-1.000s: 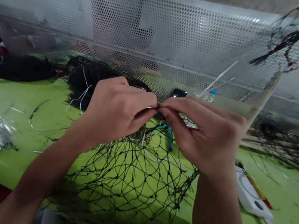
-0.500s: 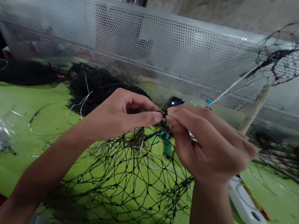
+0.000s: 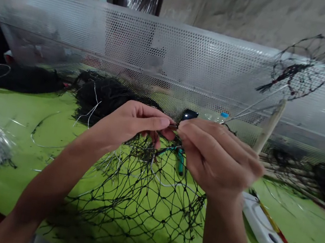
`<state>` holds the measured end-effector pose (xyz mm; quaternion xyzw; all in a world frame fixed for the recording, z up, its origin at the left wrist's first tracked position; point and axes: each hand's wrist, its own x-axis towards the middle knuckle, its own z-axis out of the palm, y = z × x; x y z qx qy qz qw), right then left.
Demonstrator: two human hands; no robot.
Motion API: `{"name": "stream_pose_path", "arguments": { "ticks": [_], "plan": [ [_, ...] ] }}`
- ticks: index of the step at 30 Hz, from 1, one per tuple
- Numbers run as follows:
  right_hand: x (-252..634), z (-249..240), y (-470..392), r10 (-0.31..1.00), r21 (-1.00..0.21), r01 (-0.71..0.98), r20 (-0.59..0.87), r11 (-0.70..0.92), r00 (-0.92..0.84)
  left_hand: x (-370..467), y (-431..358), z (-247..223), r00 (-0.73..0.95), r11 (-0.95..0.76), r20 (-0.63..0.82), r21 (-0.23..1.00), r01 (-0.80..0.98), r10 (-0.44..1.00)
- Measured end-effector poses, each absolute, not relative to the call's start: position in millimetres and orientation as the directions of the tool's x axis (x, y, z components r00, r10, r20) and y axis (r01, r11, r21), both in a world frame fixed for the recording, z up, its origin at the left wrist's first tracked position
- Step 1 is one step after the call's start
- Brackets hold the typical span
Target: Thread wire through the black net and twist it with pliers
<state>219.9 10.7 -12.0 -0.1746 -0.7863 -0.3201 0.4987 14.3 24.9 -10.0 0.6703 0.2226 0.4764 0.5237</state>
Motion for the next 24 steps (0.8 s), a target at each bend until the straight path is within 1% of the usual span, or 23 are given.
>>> {"name": "stream_pose_path", "arguments": {
  "ticks": [2, 4, 7, 9, 11, 12, 14, 16, 17, 18, 19, 22, 24],
  "plan": [
    [219.3, -11.0, 9.8, -0.039, 0.321, 0.582, 0.896, 0.747, -0.443, 16.0, 26.6, -13.5, 0.420, -0.352, 0.426, 0.903, -0.244, 0.802],
    [218.4, -10.5, 8.6, -0.014, 0.300, 0.585, 0.897, 0.753, -0.442, 18.0, 27.4, -16.2, 0.383, -0.392, 0.460, 0.887, -0.244, 0.802],
    [216.4, -10.7, 6.9, 0.050, 0.248, 0.622, 0.906, 0.743, -0.420, 21.7, 25.0, -18.5, 0.288, -0.516, 0.540, 0.841, -0.161, 0.790],
    [215.3, -11.1, 6.5, 0.091, 0.199, 0.647, 0.918, 0.736, -0.386, 24.7, 21.7, -20.2, 0.192, -0.635, 0.631, 0.771, -0.047, 0.752],
    [215.0, -11.1, 6.7, 0.126, 0.152, 0.663, 0.928, 0.733, -0.351, 27.3, 18.9, -23.2, 0.124, -0.756, 0.746, 0.645, 0.108, 0.654],
    [215.2, -11.0, 6.9, 0.140, 0.134, 0.667, 0.929, 0.733, -0.341, 28.1, 18.2, -25.0, 0.118, -0.805, 0.800, 0.564, 0.185, 0.588],
    [216.2, -10.6, 7.8, 0.164, 0.108, 0.668, 0.929, 0.736, -0.331, 28.7, 18.5, -28.9, 0.156, -0.872, 0.885, 0.378, 0.311, 0.440],
    [217.6, -10.4, 9.0, 0.187, 0.085, 0.663, 0.926, 0.744, -0.328, 28.3, 20.4, -31.9, 0.212, -0.898, 0.931, 0.195, 0.395, 0.295],
    [218.3, -10.4, 9.6, 0.196, 0.075, 0.660, 0.924, 0.748, -0.327, 28.0, 21.6, -32.7, 0.237, -0.896, 0.940, 0.126, 0.426, 0.245],
    [219.0, -10.5, 10.4, 0.201, 0.069, 0.656, 0.924, 0.751, -0.327, 27.9, 22.6, -33.1, 0.255, -0.891, 0.942, 0.087, 0.446, 0.220],
    [219.7, -10.6, 11.1, 0.203, 0.067, 0.655, 0.922, 0.753, -0.328, 28.1, 23.3, -33.0, 0.261, -0.885, 0.939, 0.082, 0.459, 0.223],
    [222.2, -10.5, 12.7, 0.207, 0.074, 0.662, 0.918, 0.746, -0.337, 30.3, 23.6, -31.8, 0.210, -0.862, 0.929, 0.175, 0.476, 0.305],
    [224.1, -9.8, 13.1, 0.217, 0.068, 0.670, 0.917, 0.739, -0.333, 32.2, 22.7, -31.2, 0.180, -0.855, 0.929, 0.205, 0.476, 0.323]
  ]
}}
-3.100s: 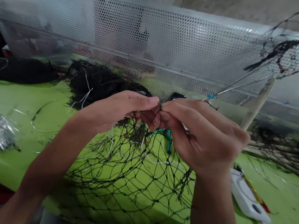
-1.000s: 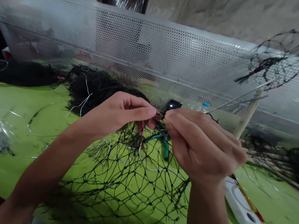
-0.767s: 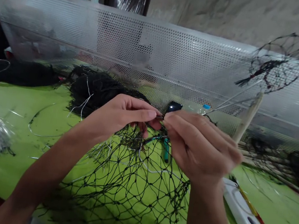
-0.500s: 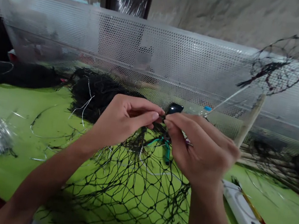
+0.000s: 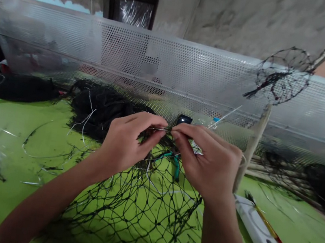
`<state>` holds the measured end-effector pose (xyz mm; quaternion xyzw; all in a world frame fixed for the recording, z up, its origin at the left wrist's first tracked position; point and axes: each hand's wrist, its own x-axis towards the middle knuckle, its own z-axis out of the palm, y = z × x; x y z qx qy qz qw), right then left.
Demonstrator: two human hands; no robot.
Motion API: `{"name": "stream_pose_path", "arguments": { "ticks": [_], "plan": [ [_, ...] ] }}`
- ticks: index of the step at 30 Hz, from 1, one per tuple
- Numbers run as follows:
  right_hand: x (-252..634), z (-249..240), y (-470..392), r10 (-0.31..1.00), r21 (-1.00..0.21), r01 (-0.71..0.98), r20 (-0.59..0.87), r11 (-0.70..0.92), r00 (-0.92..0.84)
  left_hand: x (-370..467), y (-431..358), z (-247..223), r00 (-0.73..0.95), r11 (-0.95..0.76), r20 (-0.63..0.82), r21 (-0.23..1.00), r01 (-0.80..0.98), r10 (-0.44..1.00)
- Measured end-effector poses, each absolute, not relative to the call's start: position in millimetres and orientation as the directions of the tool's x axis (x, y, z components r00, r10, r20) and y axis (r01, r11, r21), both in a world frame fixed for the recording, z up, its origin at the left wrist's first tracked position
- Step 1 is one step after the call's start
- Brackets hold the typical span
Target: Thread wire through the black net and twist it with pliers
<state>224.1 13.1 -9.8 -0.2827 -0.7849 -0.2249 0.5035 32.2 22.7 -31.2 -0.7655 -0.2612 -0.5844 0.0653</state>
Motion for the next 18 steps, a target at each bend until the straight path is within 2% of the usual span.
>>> {"name": "stream_pose_path", "arguments": {
  "ticks": [4, 7, 12, 18],
  "plan": [
    [227.0, -7.7, 11.9, 0.227, 0.067, 0.672, 0.913, 0.737, -0.340, 34.3, 19.7, -31.3, 0.189, -0.857, 0.938, 0.168, 0.487, 0.291],
    [227.7, -6.9, 10.1, 0.235, 0.066, 0.665, 0.906, 0.744, -0.353, 34.6, 17.0, -31.0, 0.195, -0.840, 0.923, 0.194, 0.506, 0.331],
    [226.5, -8.4, 8.9, 0.236, 0.074, 0.693, 0.910, 0.717, -0.342, 33.4, 15.3, -29.0, 0.180, -0.799, 0.862, 0.335, 0.499, 0.473],
    [225.6, -12.1, 16.0, 0.261, 0.065, 0.671, 0.890, 0.739, -0.373, 30.0, 20.8, -28.3, 0.289, -0.725, 0.669, 0.584, 0.365, 0.684]
  ]
}}
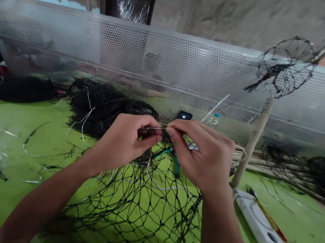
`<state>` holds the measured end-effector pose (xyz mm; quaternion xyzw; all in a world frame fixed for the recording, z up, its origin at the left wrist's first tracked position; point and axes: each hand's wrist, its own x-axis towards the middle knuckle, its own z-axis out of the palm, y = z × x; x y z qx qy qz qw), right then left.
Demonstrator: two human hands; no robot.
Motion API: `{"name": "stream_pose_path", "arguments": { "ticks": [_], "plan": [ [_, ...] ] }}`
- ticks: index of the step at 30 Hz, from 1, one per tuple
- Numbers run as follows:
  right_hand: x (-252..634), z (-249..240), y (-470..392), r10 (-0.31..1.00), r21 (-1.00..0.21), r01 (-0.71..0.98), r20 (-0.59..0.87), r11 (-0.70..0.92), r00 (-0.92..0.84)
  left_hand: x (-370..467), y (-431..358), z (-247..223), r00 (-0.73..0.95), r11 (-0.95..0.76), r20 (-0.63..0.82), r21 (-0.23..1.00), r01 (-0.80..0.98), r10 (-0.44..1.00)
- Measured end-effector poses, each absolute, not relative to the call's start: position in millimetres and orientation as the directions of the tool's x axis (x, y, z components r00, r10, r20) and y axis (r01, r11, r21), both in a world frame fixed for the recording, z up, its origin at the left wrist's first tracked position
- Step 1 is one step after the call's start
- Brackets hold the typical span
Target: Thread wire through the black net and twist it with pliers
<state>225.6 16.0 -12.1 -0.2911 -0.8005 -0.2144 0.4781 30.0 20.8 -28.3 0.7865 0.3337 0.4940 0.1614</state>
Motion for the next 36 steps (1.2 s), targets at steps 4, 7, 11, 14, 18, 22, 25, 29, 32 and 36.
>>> {"name": "stream_pose_path", "arguments": {
  "ticks": [4, 7, 11, 14, 18, 22, 25, 29, 32, 36],
  "plan": [
    [226.5, -12.2, 18.8, 0.294, 0.030, 0.643, 0.872, 0.765, -0.391, 32.6, 23.7, -31.5, 0.270, -0.725, 0.676, 0.601, 0.335, 0.686],
    [227.0, -11.2, 18.2, 0.315, 0.009, 0.635, 0.863, 0.773, -0.395, 35.0, 24.4, -32.0, 0.267, -0.772, 0.734, 0.530, 0.350, 0.624],
    [227.4, -10.3, 17.5, 0.323, 0.006, 0.632, 0.856, 0.775, -0.404, 34.7, 24.8, -29.2, 0.195, -0.755, 0.740, 0.573, 0.317, 0.644],
    [227.8, -9.9, 17.1, 0.327, 0.007, 0.628, 0.849, 0.778, -0.414, 31.2, 25.1, -25.5, 0.217, -0.708, 0.674, 0.674, 0.212, 0.706],
    [227.9, -8.6, 14.3, 0.304, 0.033, 0.577, 0.825, 0.816, -0.477, 24.2, 28.6, -19.0, 0.362, -0.508, 0.482, 0.861, -0.027, 0.798],
    [227.8, -6.8, 9.9, 0.236, 0.119, 0.553, 0.815, 0.825, -0.528, 19.6, 35.7, -16.5, 0.576, -0.222, 0.258, 0.966, -0.132, 0.776],
    [228.4, -6.2, 7.2, 0.199, 0.156, 0.546, 0.822, 0.823, -0.534, 18.7, 39.1, -18.7, 0.654, -0.122, 0.193, 0.981, -0.154, 0.731],
    [227.9, -5.6, 3.6, 0.179, 0.154, 0.533, 0.835, 0.832, -0.520, 18.9, 39.3, -21.4, 0.691, -0.028, 0.173, 0.976, -0.215, 0.702],
    [226.3, -4.5, 1.3, 0.191, 0.132, 0.514, 0.829, 0.848, -0.526, 19.1, 38.8, -21.3, 0.701, 0.009, 0.169, 0.970, -0.243, 0.693],
    [225.6, -3.4, 1.0, 0.246, 0.095, 0.534, 0.811, 0.840, -0.530, 19.3, 39.7, -18.9, 0.678, -0.020, 0.180, 0.971, -0.237, 0.713]
  ]
}}
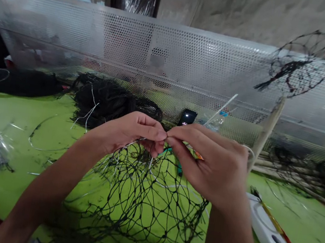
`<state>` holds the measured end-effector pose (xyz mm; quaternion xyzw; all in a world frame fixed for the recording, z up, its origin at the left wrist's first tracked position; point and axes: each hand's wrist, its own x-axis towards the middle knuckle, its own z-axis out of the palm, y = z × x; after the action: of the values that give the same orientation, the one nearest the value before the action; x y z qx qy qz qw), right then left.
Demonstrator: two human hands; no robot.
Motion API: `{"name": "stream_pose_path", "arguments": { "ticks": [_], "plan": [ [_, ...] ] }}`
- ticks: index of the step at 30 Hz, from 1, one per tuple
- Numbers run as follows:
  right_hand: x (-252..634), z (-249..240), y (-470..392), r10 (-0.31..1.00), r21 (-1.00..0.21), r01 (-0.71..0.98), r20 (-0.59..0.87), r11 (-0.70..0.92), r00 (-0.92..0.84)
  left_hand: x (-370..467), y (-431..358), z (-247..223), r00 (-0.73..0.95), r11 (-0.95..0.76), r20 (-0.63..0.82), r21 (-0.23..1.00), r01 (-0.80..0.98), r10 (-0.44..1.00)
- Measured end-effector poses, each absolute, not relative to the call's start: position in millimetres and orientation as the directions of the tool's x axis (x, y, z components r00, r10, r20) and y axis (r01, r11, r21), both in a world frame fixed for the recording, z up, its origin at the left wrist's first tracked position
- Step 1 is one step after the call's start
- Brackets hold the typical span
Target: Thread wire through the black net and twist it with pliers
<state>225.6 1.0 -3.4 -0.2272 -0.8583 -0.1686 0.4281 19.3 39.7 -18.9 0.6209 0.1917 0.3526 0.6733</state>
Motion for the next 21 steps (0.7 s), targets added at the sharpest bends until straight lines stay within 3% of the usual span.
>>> {"name": "stream_pose_path", "arguments": {
  "ticks": [7, 16, 21],
  "plan": [
    [227.9, -2.5, -0.3, 0.363, -0.019, 0.536, 0.755, 0.844, -0.546, 13.9, 39.4, -15.8, 0.618, -0.218, 0.249, 0.968, -0.126, 0.746],
    [223.2, -0.4, -7.3, 0.397, -0.059, 0.535, 0.739, 0.843, -0.544, 7.9, 37.8, -12.0, 0.654, -0.204, 0.187, 0.978, -0.050, 0.733],
    [220.9, 0.3, -9.0, 0.427, -0.105, 0.537, 0.739, 0.837, -0.521, 6.7, 34.8, -11.3, 0.636, -0.281, 0.210, 0.960, 0.012, 0.742]
  ]
}}
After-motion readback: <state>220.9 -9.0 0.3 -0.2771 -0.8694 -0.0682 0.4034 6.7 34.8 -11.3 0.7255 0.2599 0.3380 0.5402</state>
